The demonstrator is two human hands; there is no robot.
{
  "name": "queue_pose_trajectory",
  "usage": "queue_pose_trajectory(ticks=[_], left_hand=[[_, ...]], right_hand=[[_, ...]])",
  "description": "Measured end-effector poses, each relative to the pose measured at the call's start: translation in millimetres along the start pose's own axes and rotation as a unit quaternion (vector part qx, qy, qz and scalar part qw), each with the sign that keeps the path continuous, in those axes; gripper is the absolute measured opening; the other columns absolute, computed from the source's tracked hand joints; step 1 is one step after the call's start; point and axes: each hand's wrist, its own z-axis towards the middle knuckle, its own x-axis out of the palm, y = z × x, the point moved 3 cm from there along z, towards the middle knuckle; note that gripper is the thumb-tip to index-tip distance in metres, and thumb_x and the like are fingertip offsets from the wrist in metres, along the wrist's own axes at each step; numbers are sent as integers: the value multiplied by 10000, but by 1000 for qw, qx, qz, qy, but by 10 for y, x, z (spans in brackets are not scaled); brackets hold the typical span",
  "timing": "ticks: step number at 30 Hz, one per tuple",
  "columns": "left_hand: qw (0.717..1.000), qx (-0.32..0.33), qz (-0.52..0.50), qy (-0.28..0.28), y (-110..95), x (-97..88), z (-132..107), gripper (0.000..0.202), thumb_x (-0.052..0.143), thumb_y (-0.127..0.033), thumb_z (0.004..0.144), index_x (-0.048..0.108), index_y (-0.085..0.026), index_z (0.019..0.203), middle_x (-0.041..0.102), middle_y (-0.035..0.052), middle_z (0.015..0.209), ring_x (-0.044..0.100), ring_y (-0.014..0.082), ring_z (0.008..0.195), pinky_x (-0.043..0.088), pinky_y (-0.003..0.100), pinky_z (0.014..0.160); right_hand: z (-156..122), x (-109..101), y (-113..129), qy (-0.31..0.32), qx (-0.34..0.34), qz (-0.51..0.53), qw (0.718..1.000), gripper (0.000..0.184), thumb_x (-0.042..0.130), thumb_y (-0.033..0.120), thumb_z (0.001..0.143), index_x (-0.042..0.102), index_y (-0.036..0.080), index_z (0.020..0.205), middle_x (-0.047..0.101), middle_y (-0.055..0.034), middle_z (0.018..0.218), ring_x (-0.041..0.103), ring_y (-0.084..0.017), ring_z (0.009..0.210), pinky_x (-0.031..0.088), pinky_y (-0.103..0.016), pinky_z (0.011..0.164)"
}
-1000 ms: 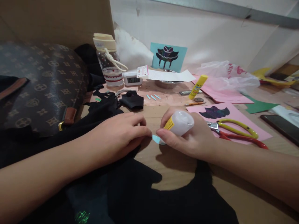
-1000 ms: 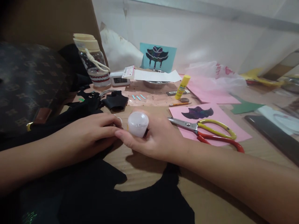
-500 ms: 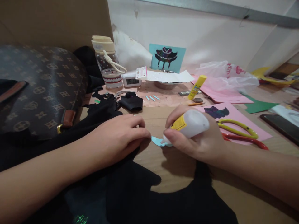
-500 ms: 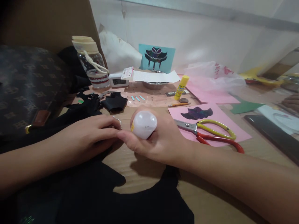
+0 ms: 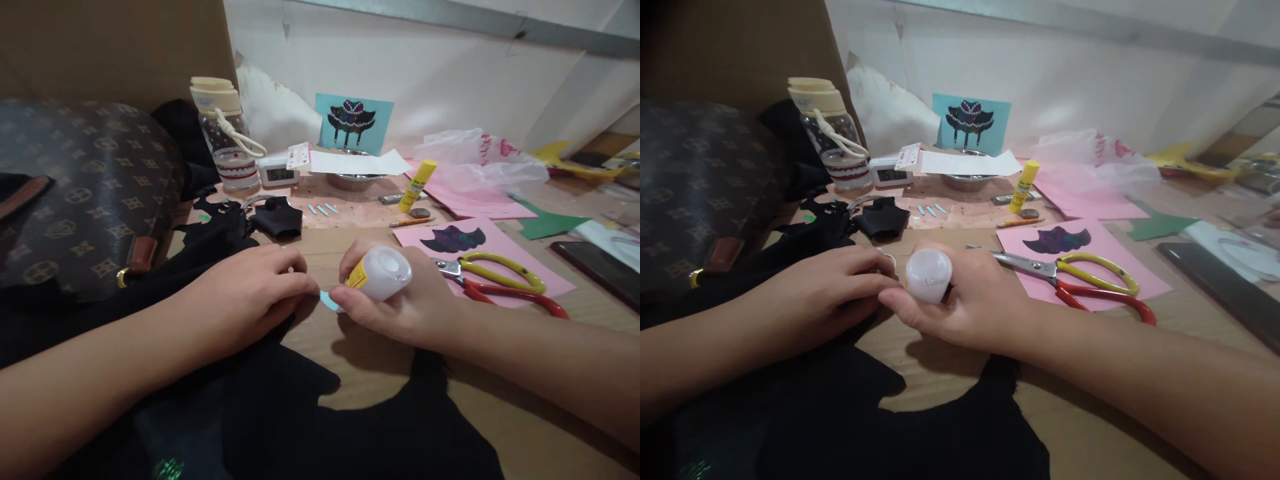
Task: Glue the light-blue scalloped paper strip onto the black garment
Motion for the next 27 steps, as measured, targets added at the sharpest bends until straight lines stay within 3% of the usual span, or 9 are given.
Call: queue_pose_trajectory(ticks=[9, 13, 16, 22, 27], left_hand=[[1000, -8, -6, 6, 11, 14, -14, 237, 518, -102, 957, 678, -240, 1064, 632, 49, 1030, 585, 203, 864, 435, 340, 732], [1000, -6, -2, 2, -7, 4, -15, 195, 517, -153, 996, 688, -237, 1031, 634, 48, 1009, 577, 200, 845, 431, 335, 715], [1000, -3, -1, -4, -11, 6, -1, 192, 514, -179, 1013, 694, -233, 1051, 642, 55, 1023, 582, 204, 867, 428, 336, 724], [1000, -1, 1, -1, -18, 7, 2, 171, 534, -152, 1007, 678, -230, 1056, 619, 31, 965, 547, 173, 817, 398, 313, 703], [1000, -8, -1, 5, -9, 9, -19, 170, 516, -168, 1015, 669, -230, 1054, 621, 35, 981, 562, 178, 822, 407, 314, 701]], right_hand=[[-1, -23, 3, -13, -31, 6, 999, 303, 703, 430, 865, 573, 194, 728, 610, 33, 590, 529, -98, 491, 358, -236, 453], [29, -184, 122, -83, -84, -2, 993, 270, 714, 314, 847, 540, 211, 669, 597, 32, 579, 540, -107, 506, 419, -255, 505], [51, -290, 174, -125, -88, 57, 987, 203, 712, 278, 871, 569, 220, 739, 623, 38, 618, 568, -112, 554, 433, -250, 522], [71, -152, 54, -28, -85, 89, 992, 308, 668, 326, 931, 541, 205, 678, 603, 19, 641, 548, -108, 556, 411, -265, 536], [61, -83, 34, -40, -86, 82, 992, 297, 713, 342, 907, 544, 203, 706, 585, 31, 652, 537, -102, 568, 404, -256, 553]])
